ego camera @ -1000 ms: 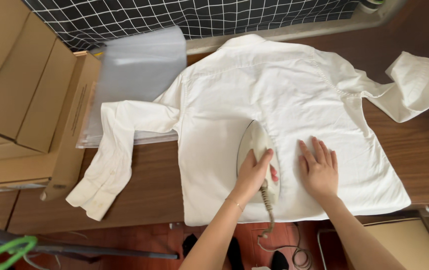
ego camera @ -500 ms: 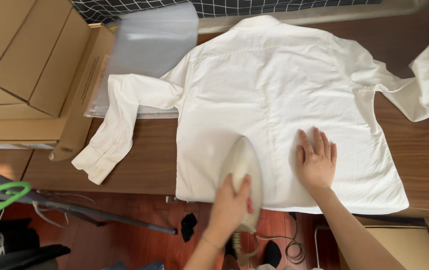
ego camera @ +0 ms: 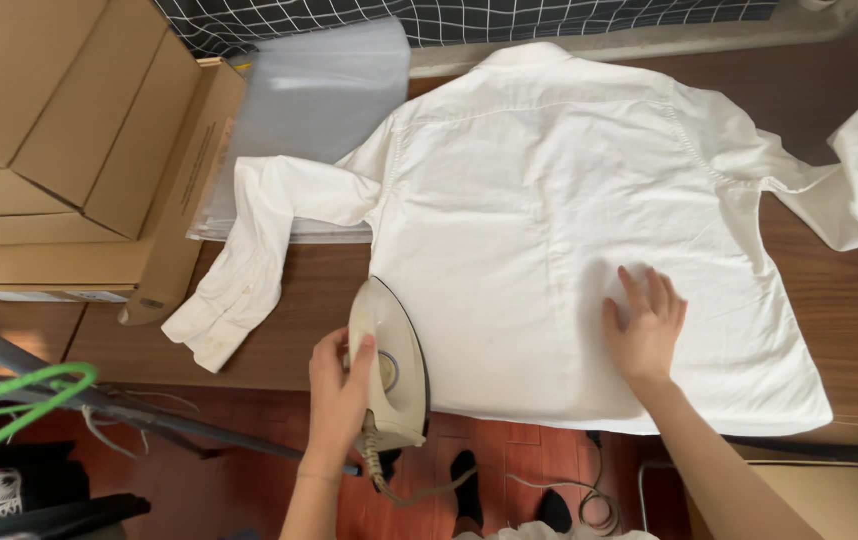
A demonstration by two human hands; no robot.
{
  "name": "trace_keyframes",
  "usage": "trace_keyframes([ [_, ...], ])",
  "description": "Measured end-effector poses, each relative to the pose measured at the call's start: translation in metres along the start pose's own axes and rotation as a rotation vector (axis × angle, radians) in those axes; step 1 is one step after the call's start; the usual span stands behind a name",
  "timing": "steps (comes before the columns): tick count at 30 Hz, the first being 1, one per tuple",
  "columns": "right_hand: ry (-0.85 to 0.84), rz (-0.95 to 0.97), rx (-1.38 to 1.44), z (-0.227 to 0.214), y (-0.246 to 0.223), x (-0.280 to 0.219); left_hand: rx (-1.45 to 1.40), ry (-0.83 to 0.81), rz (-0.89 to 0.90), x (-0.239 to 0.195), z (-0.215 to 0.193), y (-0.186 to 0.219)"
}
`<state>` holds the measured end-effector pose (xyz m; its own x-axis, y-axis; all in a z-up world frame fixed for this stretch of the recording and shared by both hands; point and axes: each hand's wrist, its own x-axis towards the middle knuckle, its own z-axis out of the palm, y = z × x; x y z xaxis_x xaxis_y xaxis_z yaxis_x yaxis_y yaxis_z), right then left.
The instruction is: The person irons a white long-sleeved shirt on a wooden table. They smooth the fabric with their hands, iron the sleeves and body, flip the shirt over, and continue ironing the back and remaining areas.
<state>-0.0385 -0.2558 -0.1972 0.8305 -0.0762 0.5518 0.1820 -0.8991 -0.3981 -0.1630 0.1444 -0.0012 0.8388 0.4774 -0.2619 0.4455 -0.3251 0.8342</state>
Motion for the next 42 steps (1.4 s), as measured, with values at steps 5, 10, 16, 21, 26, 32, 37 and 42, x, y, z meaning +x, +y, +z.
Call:
trace_keyframes([
  [5,-0.31,0.225,0.59,-0.054,-0.196,0.018,-0.144,-0.005,-0.059,0.037,0.0,0.0],
  [10,-0.916,0.321,0.996,-0.039,-0.323,-0.011,-0.199,-0.041,-0.045,0.064,0.004,0.001],
  [16,-0.885,0.513,1.066,-0.037,-0.323,-0.01,-0.225,-0.114,0.069,0.093,0.02,-0.029],
  [21,-0.706,0.665,0.944,-0.061,-0.287,0.009,0.159,-0.313,0.536,0.129,0.065,-0.065],
  [26,-0.525,0.703,0.798,-0.071,-0.21,0.014,0.741,-0.106,0.745,0.144,0.09,-0.095],
  [32,-0.574,0.917,0.53,-0.108,-0.228,0.048,0.769,0.078,0.847,0.151,0.098,-0.106],
  [37,-0.574,0.984,0.677,-0.132,-0.202,0.056,0.729,0.122,0.885,0.152,0.097,-0.101],
  [42,-0.503,0.929,0.737,-0.207,-0.129,0.05,0.752,0.044,0.827,0.153,0.094,-0.097],
])
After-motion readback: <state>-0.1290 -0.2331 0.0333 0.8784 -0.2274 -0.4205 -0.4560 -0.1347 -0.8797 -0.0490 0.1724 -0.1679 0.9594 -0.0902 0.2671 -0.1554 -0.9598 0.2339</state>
